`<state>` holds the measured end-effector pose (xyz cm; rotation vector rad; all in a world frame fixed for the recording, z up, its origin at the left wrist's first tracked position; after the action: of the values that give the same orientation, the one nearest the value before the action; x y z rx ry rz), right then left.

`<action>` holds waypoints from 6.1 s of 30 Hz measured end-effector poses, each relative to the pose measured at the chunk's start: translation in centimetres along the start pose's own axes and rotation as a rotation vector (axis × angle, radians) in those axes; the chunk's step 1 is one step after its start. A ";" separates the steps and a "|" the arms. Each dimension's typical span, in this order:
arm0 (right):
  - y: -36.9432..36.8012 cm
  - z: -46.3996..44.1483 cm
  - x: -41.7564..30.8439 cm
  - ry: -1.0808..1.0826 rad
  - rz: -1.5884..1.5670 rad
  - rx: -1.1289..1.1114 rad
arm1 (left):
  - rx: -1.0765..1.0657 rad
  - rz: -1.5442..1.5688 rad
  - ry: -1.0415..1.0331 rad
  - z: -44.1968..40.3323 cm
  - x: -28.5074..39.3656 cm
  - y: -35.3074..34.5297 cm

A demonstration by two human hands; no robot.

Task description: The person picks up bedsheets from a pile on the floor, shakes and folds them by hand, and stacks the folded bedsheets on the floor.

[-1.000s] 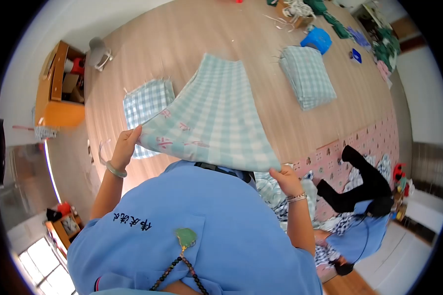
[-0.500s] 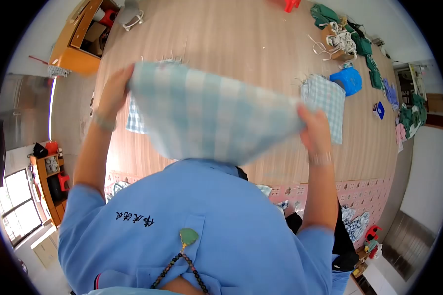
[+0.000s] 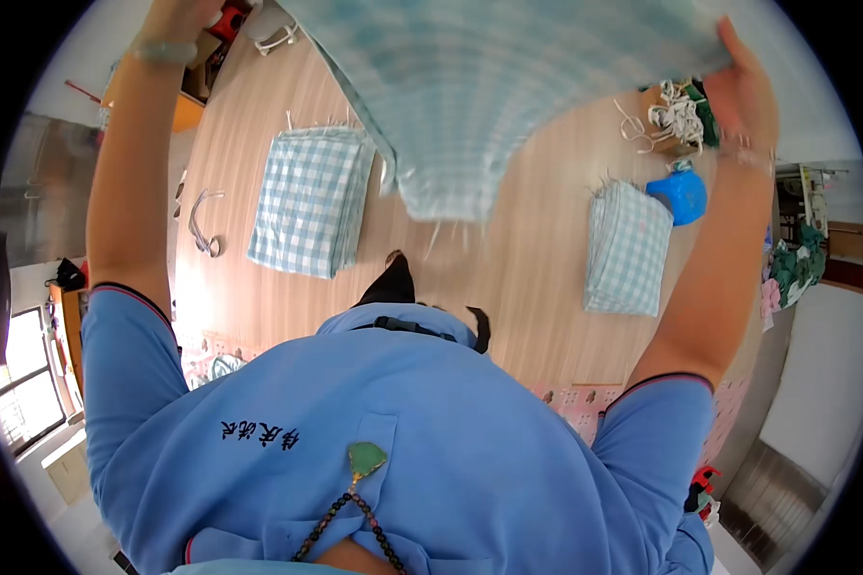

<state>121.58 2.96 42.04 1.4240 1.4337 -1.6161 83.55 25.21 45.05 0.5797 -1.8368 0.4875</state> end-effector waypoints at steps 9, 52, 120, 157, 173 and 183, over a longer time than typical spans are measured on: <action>5.8 13.4 16.5 -0.417 0.494 0.127 | -0.085 0.009 0.538 14.2 -21.7 1.2; 11.1 10.9 62.5 -1.411 0.738 -0.872 | 0.332 -0.039 1.397 55.2 -48.4 -9.6; -65.8 94.3 70.4 -1.468 0.335 -2.376 | 2.692 -0.255 0.718 111.0 -20.3 -36.8; -80.8 46.7 39.9 -0.027 0.222 -3.404 | 1.041 -0.767 1.184 87.7 -3.4 6.9; -114.7 31.5 53.7 1.154 0.438 -2.033 | 1.356 -1.204 2.628 106.8 21.6 -17.3; -129.6 27.5 28.7 0.592 -0.487 -1.444 | 2.090 -1.841 2.288 75.9 38.9 -34.6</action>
<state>-11.90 20.71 57.35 0.6204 2.5470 0.0350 36.77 -52.76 59.37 -2.0379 -3.0058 -1.0776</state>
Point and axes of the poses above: each hand's wrist, its own z-axis away from the middle knuckle, its own y-axis out of the back of the hand, x = y × z, the point moved 8 cm from there along -z, towards the middle knuckle, and after that the axes turned 13 degrees about -x, right-handed, at the moved point
